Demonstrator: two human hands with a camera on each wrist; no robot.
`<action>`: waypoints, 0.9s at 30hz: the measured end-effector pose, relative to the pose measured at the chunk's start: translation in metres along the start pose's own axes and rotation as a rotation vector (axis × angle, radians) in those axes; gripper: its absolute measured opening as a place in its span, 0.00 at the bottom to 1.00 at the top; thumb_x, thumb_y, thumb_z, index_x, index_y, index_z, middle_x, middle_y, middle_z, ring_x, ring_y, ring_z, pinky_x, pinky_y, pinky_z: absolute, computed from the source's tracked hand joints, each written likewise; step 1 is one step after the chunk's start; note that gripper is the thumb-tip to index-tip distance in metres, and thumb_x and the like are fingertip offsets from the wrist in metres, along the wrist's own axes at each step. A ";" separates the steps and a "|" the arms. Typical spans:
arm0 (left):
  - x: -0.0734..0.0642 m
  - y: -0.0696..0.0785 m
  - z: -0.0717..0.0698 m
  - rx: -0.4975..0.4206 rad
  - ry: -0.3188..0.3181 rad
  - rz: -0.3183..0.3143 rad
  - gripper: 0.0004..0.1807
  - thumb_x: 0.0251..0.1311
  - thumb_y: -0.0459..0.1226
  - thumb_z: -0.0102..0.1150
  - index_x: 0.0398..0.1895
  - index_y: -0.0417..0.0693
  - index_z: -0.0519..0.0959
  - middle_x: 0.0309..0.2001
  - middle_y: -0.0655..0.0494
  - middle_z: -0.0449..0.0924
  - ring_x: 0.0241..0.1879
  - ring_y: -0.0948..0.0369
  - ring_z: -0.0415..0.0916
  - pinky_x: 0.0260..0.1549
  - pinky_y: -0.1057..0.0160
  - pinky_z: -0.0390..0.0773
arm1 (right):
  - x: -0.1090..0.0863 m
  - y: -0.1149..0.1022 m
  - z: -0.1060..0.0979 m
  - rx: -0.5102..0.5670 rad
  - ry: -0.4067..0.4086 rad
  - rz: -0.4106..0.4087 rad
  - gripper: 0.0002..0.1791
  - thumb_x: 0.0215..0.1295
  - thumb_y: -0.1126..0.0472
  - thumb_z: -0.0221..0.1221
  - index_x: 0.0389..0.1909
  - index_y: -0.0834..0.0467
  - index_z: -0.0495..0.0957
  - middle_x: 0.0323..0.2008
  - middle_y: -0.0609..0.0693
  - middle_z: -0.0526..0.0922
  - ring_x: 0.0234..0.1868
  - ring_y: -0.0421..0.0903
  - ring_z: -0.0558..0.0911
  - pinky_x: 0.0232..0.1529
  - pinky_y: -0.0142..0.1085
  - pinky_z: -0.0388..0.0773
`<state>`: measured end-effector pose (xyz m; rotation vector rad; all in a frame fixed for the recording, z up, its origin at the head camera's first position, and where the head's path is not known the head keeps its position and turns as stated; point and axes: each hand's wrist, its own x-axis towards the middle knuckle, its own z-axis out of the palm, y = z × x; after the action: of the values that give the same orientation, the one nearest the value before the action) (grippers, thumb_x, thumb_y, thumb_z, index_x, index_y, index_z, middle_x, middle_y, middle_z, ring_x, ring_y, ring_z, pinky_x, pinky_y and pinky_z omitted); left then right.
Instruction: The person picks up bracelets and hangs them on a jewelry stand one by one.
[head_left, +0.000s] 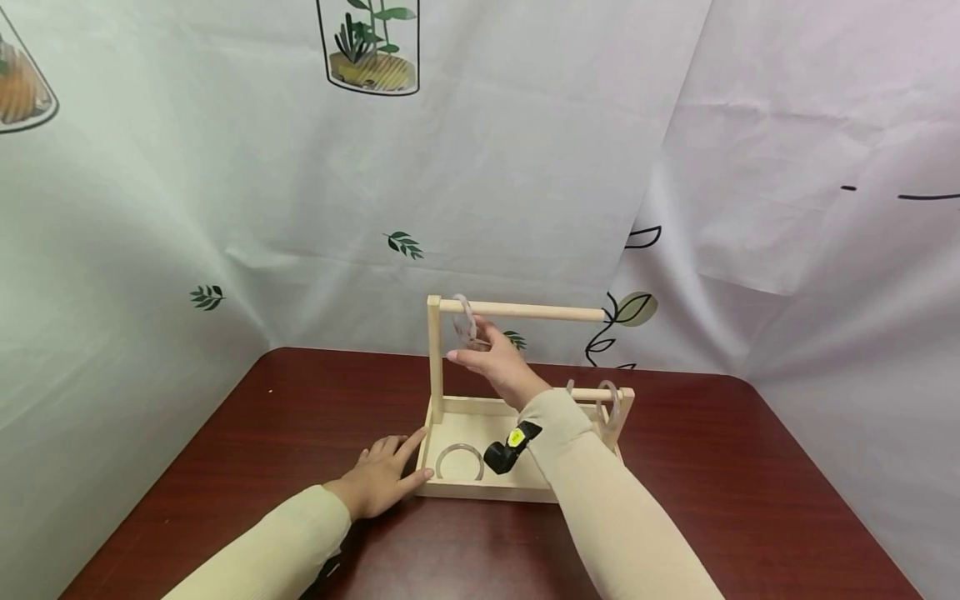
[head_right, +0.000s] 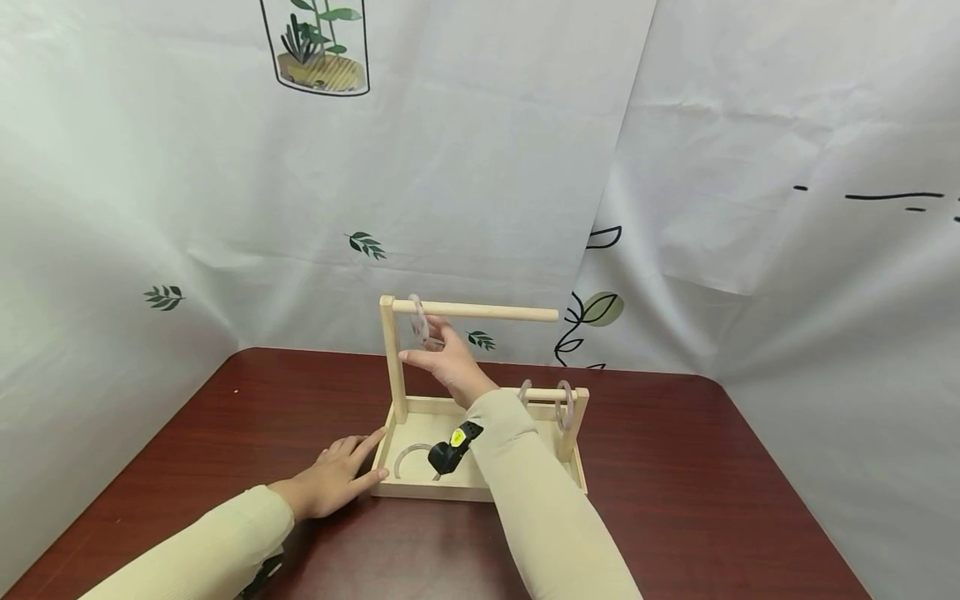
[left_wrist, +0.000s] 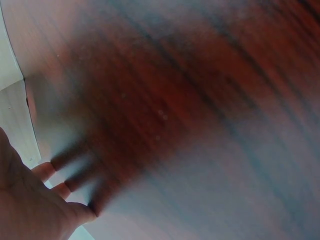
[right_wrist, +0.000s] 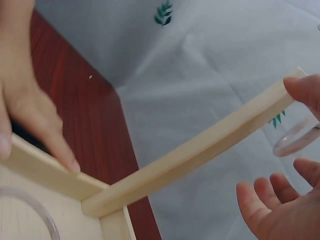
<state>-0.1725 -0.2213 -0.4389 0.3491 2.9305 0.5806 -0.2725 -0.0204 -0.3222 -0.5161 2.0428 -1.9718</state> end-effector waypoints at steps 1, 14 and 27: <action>0.000 0.000 0.000 0.000 0.000 -0.001 0.40 0.67 0.63 0.42 0.76 0.55 0.53 0.64 0.39 0.63 0.67 0.40 0.56 0.59 0.31 0.55 | -0.001 0.001 0.000 -0.050 0.009 -0.007 0.44 0.59 0.64 0.64 0.74 0.53 0.54 0.70 0.58 0.61 0.70 0.57 0.62 0.64 0.54 0.64; 0.000 -0.001 0.001 0.002 -0.010 -0.008 0.40 0.67 0.63 0.41 0.76 0.54 0.52 0.64 0.40 0.63 0.67 0.40 0.56 0.59 0.31 0.54 | -0.013 0.015 0.005 -0.542 0.088 -0.094 0.42 0.58 0.54 0.67 0.73 0.52 0.59 0.70 0.59 0.57 0.70 0.58 0.61 0.63 0.57 0.63; 0.000 0.002 -0.003 -0.003 -0.029 -0.013 0.40 0.68 0.62 0.41 0.76 0.54 0.52 0.66 0.39 0.61 0.68 0.38 0.54 0.59 0.30 0.53 | -0.029 0.027 0.010 -0.834 -0.022 -0.082 0.42 0.68 0.41 0.52 0.76 0.56 0.50 0.75 0.58 0.49 0.74 0.61 0.49 0.66 0.59 0.57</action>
<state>-0.1725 -0.2207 -0.4355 0.3345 2.9016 0.5726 -0.2442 -0.0164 -0.3515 -0.7689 2.8052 -1.0450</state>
